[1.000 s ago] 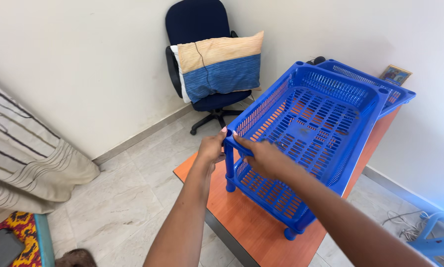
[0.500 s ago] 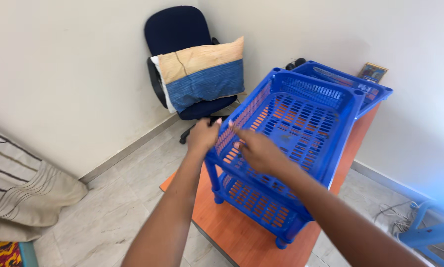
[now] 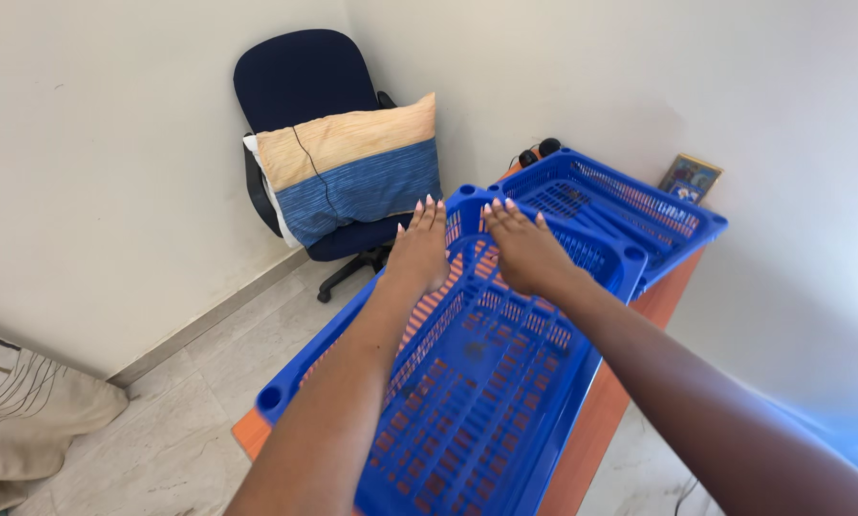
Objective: The person assembles a blue plastic storage rack by inserting vertical poles into the corners of stacked baskets. They place each basket onto the poles, align the holes, and secure the structure layer by layer until a three-tier rack is formed.
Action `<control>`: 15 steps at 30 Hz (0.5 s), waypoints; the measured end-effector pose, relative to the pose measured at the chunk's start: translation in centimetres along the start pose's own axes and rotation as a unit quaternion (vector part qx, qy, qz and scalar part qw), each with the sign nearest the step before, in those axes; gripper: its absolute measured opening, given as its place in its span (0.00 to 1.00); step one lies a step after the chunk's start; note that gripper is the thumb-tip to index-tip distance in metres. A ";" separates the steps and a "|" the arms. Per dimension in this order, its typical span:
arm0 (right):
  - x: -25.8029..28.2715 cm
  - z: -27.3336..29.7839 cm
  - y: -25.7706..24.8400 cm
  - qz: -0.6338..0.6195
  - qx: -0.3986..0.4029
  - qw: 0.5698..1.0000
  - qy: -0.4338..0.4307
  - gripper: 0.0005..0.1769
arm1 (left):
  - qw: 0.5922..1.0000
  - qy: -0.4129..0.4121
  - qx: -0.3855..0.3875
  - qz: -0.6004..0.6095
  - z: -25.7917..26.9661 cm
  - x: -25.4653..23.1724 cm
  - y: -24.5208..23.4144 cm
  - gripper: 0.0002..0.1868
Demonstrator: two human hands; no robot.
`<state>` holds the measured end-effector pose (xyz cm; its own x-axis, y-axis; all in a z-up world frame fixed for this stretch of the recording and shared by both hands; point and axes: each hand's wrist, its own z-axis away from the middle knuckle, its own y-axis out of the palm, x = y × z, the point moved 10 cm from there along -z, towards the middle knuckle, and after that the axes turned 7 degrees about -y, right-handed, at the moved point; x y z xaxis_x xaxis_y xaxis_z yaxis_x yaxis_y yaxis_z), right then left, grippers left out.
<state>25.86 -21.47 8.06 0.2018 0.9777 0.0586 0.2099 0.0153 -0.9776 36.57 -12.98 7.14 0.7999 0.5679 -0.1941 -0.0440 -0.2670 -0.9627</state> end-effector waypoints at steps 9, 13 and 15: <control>-2.6 -5.6 4.0 0.003 0.043 0.999 -0.014 0.44 | 0.996 -0.085 0.018 -0.014 -5.8 -2.5 3.8 0.48; -3.6 -6.3 3.4 0.008 -0.028 0.999 -0.023 0.44 | 0.995 -0.094 -0.008 -0.027 -7.2 -3.1 4.3 0.43; -4.2 -7.0 3.0 0.010 -0.044 0.998 -0.032 0.43 | 0.995 -0.092 -0.022 -0.034 -7.7 -3.1 3.8 0.41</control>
<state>32.35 -26.97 6.26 0.1464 0.9890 0.0229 0.2904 -0.0208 -0.9567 38.53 -21.77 5.53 0.6770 0.7177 -0.1630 0.0372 -0.2546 -0.9663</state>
